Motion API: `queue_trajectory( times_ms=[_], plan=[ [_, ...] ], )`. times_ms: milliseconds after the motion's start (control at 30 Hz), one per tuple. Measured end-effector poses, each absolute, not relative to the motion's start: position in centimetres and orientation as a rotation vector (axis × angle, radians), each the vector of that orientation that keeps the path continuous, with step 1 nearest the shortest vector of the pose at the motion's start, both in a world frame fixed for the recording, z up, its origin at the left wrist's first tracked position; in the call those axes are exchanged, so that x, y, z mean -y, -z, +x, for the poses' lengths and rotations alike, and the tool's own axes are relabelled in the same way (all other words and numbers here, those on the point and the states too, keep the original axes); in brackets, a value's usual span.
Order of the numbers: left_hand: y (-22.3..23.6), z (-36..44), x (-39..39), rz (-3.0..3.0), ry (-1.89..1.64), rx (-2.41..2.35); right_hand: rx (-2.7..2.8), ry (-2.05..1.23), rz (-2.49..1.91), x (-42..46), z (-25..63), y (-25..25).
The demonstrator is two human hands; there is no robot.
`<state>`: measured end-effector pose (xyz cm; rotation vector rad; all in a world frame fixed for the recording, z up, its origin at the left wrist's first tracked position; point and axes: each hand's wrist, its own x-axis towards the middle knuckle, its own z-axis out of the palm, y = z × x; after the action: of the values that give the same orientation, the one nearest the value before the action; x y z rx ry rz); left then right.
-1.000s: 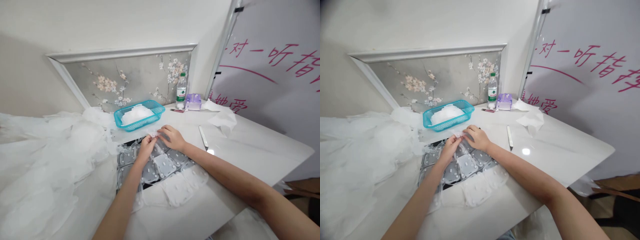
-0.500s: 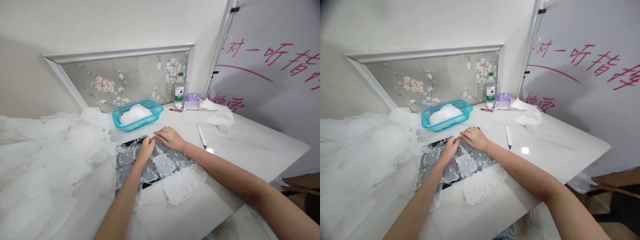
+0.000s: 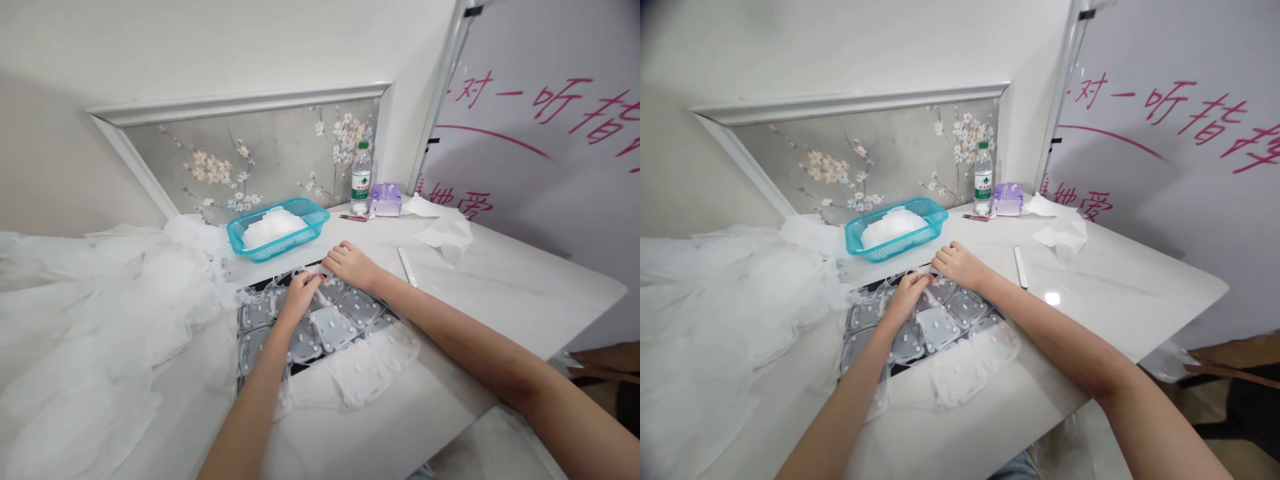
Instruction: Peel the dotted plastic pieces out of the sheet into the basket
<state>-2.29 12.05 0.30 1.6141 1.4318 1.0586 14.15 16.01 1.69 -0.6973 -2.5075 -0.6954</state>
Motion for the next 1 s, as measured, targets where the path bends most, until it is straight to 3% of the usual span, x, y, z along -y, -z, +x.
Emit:
queue_trajectory(
  times_ms=[100, 267, 400, 600, 867, 1000],
  plan=[
    [-0.4, -2.2, -11.9, 1.615, -1.036, -1.431, 2.482, 0.676, -0.781, -16.2, 14.2, -1.6],
    [-0.3, -2.4, -12.0, 1.584, -1.036, -1.392, 2.294, 0.234, -0.924, -17.2, 14.7, -1.0],
    [-0.3, -2.6, -12.0, 1.565, -1.091, -1.342, 2.079, 0.092, -1.053, -18.2, 16.0, -0.5],
    [-0.8, -2.4, -11.5, 1.620, -1.178, -1.362, 2.093, -0.138, -0.928, -17.4, 14.7, 0.3],
    [-0.7, -2.3, -11.5, 1.745, -1.120, -1.320, 1.826, -0.851, -0.829, -15.3, 12.6, -1.2],
    [-0.3, -2.6, -11.8, 1.679, -1.099, -1.389, 1.475, -0.854, -0.998, -16.5, 12.7, 0.0]
  ],
)
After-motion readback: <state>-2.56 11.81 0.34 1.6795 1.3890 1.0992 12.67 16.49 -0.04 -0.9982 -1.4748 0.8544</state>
